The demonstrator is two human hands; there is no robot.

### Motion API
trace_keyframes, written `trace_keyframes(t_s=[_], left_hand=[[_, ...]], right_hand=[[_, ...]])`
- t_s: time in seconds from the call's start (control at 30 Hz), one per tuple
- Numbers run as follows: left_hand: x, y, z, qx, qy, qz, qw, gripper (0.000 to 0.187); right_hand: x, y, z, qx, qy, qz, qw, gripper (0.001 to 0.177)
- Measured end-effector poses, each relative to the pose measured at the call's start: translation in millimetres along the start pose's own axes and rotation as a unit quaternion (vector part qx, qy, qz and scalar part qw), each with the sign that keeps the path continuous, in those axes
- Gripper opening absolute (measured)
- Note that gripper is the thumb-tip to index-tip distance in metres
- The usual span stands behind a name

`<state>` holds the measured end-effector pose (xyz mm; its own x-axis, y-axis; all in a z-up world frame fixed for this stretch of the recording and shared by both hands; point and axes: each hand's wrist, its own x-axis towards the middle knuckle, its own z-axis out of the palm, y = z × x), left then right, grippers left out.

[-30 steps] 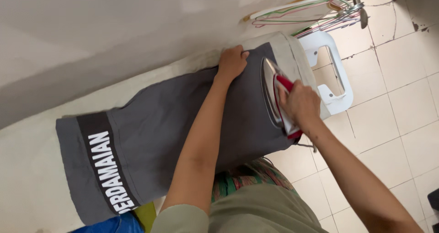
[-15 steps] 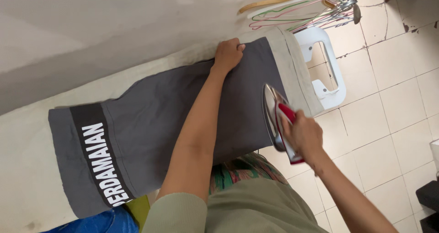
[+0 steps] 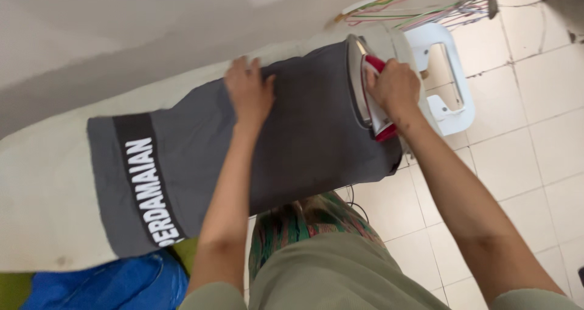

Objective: The person irons a dark grey t-shirt on a white ironing board. They use a red and white steam iron to smooth out the fabric, moving the iron back and forth across the surface. The person adjusts the shirt's position and folds it over to iron different sections, ensuring the entire garment is pressed.

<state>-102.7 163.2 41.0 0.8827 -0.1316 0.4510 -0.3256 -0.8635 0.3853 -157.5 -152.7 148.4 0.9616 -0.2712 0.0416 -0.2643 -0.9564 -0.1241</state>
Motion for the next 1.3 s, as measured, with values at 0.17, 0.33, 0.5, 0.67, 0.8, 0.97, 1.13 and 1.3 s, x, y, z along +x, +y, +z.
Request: trace_keyframes(t_s=[0.17,0.33,0.5,0.67,0.8,0.97,1.13,1.3], left_hand=[[-48,-122,-83,0.132,-0.033,-0.167,0.976,0.073],[-54,-182,-150,0.105,-0.12,-0.355,0.921,0.111],[-53,-210,-177,0.087,-0.111,-0.429,0.892,0.12],[-66,-248,-199,0.06,-0.055,-0.481,0.873,0.067],[-78,-272,-198,0.001,0.039,-0.419,0.907,0.043],[-81,-285,-195,-0.066,0.066,-0.416,0.905,0.034],[-81,-300,-203,-0.063,0.062,-0.396,0.914,0.028],[-80,-281,-200,-0.039,0.069,-0.416,0.906,0.022]], right_hand=[[-2,0,-26,0.027,-0.085,-0.07,0.994,0.055],[-40,-31,-52,0.008,-0.209,-0.226,0.951,0.058],[-83,-106,-47,0.006,-0.212,-0.257,0.943,0.056],[-110,-159,-40,0.04,-0.169,-0.131,0.976,0.058],[-86,-149,-34,0.024,-0.096,-0.06,0.993,0.059],[-6,-113,-20,0.02,-0.042,0.015,0.999,0.064],[-9,-124,-10,0.022,-0.114,0.071,0.991,0.073],[-41,-148,-9,0.019,-0.097,0.035,0.994,0.061]])
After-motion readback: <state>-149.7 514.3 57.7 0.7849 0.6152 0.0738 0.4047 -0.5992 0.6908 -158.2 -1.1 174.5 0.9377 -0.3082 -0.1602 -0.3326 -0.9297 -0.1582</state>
